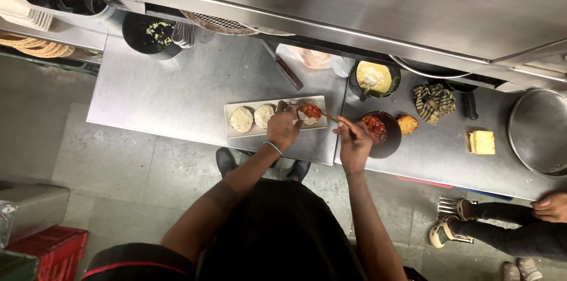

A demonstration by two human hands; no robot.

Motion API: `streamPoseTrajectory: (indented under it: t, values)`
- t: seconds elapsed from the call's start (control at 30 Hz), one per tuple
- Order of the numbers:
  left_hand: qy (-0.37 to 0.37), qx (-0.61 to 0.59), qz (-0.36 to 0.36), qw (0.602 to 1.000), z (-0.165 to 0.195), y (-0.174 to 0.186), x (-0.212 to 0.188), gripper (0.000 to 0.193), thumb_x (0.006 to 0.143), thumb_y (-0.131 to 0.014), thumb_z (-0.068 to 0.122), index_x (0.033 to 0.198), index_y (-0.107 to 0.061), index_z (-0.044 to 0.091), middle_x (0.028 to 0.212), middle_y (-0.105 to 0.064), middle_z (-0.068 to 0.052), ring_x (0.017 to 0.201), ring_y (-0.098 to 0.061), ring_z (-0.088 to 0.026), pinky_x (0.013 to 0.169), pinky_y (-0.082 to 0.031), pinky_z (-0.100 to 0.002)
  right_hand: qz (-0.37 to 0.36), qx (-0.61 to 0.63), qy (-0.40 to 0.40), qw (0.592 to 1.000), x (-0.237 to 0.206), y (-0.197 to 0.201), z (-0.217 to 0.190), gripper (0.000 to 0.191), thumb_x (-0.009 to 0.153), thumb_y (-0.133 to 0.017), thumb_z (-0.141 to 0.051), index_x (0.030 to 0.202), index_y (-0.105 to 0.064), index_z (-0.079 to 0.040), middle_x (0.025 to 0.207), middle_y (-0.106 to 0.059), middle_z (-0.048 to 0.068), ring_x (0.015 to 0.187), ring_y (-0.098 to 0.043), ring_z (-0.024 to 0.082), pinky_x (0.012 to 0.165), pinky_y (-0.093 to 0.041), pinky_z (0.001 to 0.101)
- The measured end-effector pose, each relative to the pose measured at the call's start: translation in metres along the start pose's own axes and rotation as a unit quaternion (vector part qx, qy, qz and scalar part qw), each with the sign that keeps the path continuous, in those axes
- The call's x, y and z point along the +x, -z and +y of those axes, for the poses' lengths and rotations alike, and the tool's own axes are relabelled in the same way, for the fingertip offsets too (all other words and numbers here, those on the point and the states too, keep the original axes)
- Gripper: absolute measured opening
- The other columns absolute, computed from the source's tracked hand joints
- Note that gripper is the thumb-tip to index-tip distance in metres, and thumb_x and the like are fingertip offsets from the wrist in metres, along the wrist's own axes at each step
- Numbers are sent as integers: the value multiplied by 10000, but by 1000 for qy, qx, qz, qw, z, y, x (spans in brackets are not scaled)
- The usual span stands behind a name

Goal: The person spreads a white creamy topping from a bowl onto fried round bases one at a time using a small spatula, placing each finished base on a long white serving plate. They then spoon a red chutney topping onto each base, add a green garnish, and carry the finished plate across the kitchen.

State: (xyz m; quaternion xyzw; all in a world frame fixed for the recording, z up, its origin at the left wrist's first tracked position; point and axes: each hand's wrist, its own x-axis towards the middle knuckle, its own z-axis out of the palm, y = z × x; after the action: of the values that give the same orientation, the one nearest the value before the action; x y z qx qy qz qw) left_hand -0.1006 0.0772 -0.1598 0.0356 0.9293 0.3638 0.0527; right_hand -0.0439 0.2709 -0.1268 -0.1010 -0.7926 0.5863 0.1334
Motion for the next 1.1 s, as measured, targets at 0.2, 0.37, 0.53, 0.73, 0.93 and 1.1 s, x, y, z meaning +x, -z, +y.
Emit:
streamPoseTrajectory:
  t: [0.2,0.37,0.53,0.73,0.93,1.1]
  values:
    - [-20,-8,19,1000,2,-3,1,378,828,-772,205,1179,-663,115,1150,-622,-131,899,-695,-334,789,-579,-443,9,-3,39,999,-7,-6,-16,202,986,-692,-34,1175,-763,-37,923,-545,43,826,-619,105,817,-647,269]
    - [-18,-5,12,1000,1,-2,-1,368,813,-784,198,1155,-672,119,1142,-619,-122,914,-692,-331,783,-582,-443,39,-57,39,997,-16,-12,-18,208,957,-721,-46,1156,-777,-68,903,-577,45,819,-639,119,771,-611,270]
    - [-20,-25,13,999,0,0,-4,376,807,-773,176,1167,-676,125,1135,-616,-120,893,-694,-329,775,-576,-452,70,-89,56,992,-22,-18,-17,208,968,-723,-48,1167,-778,-69,922,-611,59,846,-645,138,774,-565,283]
    - [-23,-20,6,999,0,-1,-5,405,818,-765,171,1206,-655,129,1177,-606,-133,909,-691,-348,785,-575,-461,83,-51,36,995,-21,-18,-20,202,970,-711,-61,1164,-767,-77,954,-618,51,854,-683,124,771,-576,274]
    - [-12,-15,-5,1000,4,-4,-4,443,806,-781,174,1222,-634,135,1237,-581,-153,916,-698,-368,771,-588,-465,77,-165,115,977,-26,-14,-24,182,940,-746,-46,1116,-788,-71,946,-625,79,847,-658,175,767,-546,312]
    - [-76,-34,48,995,6,-1,-9,569,775,-767,129,1323,-627,197,1208,-567,-148,918,-692,-381,750,-596,-463,79,-180,150,969,-32,-19,-28,176,955,-734,-51,1122,-786,-72,954,-635,75,855,-651,199,795,-538,323]
